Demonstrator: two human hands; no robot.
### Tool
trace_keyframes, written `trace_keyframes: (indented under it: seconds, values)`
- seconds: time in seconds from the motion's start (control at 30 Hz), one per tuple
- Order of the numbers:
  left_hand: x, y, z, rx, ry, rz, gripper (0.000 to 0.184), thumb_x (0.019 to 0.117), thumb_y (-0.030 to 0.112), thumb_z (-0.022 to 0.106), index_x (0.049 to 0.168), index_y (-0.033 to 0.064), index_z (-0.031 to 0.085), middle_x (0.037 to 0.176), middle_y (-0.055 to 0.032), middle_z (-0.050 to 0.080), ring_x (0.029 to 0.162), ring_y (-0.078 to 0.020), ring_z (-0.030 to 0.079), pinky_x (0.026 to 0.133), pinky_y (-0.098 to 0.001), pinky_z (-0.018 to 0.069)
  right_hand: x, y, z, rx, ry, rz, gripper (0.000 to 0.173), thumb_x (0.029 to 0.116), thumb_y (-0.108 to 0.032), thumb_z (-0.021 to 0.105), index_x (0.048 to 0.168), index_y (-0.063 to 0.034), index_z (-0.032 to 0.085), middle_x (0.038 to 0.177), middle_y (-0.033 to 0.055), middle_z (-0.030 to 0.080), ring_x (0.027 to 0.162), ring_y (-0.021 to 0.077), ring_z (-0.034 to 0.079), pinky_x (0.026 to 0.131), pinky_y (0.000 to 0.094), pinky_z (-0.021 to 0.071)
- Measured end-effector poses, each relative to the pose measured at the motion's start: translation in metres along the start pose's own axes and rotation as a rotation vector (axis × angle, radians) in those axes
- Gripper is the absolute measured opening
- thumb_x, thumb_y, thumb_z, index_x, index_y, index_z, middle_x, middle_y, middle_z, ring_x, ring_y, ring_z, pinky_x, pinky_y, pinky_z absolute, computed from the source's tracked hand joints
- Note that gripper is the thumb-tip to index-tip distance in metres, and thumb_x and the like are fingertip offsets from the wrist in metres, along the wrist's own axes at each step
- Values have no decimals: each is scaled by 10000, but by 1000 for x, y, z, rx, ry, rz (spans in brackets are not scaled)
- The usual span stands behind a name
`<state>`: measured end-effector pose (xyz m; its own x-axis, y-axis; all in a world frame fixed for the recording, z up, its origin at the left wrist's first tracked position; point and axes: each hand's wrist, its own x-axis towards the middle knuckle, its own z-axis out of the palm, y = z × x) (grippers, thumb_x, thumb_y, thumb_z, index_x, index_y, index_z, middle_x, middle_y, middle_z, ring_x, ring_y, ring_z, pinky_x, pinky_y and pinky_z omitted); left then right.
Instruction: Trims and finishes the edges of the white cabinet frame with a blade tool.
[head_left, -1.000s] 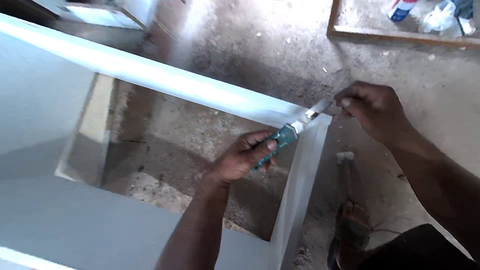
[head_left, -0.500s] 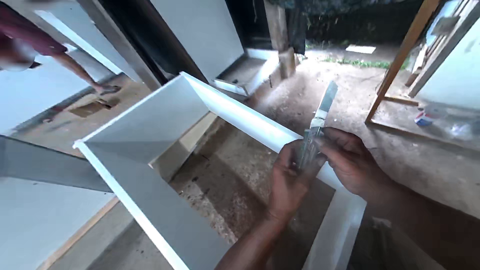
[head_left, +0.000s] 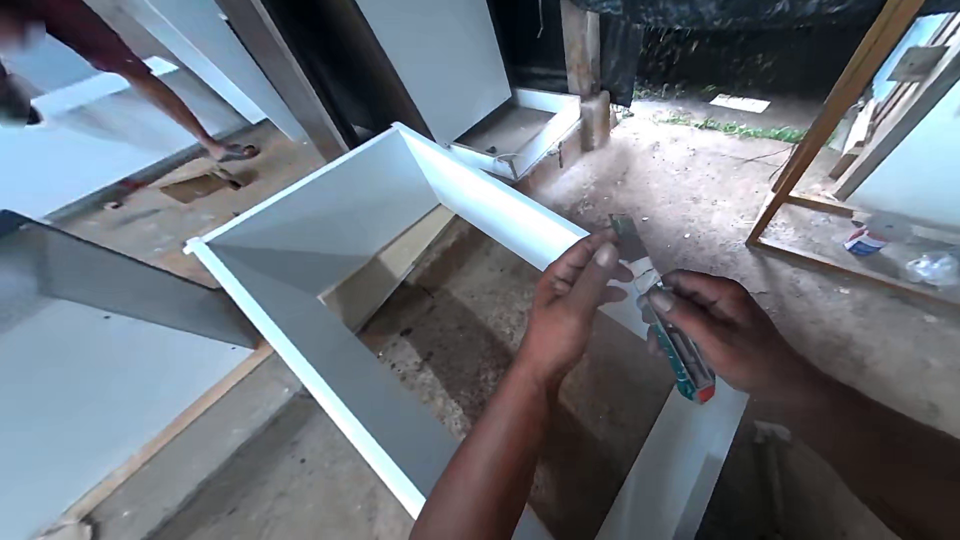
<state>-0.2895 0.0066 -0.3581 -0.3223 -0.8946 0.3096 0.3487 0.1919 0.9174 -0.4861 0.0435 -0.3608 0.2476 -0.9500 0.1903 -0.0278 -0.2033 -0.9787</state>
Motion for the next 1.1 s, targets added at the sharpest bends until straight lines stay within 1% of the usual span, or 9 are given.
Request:
trace_keyframes:
  seconds: [0.13,0.23,0.47,0.53,0.63,0.73,0.83,0.93,1.1]
  values:
    - [2,-8,5,-207,-51,42,301,1071,327,529,1191,95,679,1025,-51,686,816,-96,657,694,-259,571,-7,-1,-2,-11,-29,13,250,1057,-267,522,1039,-81,689,783,88,687,612,202,689,553,319,622]
    - [2,-15,7,-217,-42,57,243,1065,298,549,1075,103,695,938,-32,671,774,-87,638,688,-254,557,-12,-3,-5,-137,2,3,224,1049,-276,533,1016,-113,683,757,48,691,605,168,680,529,287,598]
    - [9,-31,19,-260,5,47,221,1059,268,566,1004,96,694,826,-37,661,680,-87,624,642,-243,549,-19,-3,-15,-197,62,48,210,1045,-277,555,1008,-129,699,752,25,705,594,146,682,500,271,584]
    - [10,-36,21,-268,20,44,215,1055,269,576,1009,93,691,823,-43,662,676,-95,628,642,-248,552,-19,2,-18,-281,108,-9,192,1035,-282,579,980,-138,693,742,-6,683,575,111,655,486,258,567]
    - [12,-44,23,-269,15,50,215,1057,279,571,1045,89,670,955,-68,676,755,-104,650,662,-248,566,-16,16,-24,-598,250,-238,173,995,-295,616,1007,-149,710,876,-43,598,699,37,564,581,218,503]
    - [13,-51,21,-327,-29,55,242,1060,288,558,1144,91,671,1205,-112,685,994,-167,701,782,-310,605,-12,21,-35,-809,319,-349,287,976,-317,673,1163,-110,741,1048,67,628,882,146,628,718,320,562]
    - [11,-56,17,-443,-124,66,303,1019,267,618,1266,103,682,1378,-133,626,1169,-224,661,885,-376,595,-9,20,-41,-923,356,-404,340,928,-273,718,1223,-105,734,1119,132,629,952,261,638,759,449,557]
    - [10,-60,17,-478,-182,91,342,1003,271,659,1309,119,665,1406,-126,603,1171,-217,651,886,-371,589,-8,19,-42,-997,405,-488,333,910,-260,722,1204,-105,743,1095,146,635,969,318,613,777,497,499]
    - [9,-58,18,-474,-174,96,324,1042,286,599,1302,101,650,1366,-146,626,1089,-211,692,798,-331,608,-7,16,-42,-1074,463,-586,294,925,-252,711,1184,-119,754,1057,139,636,947,315,598,761,474,463]
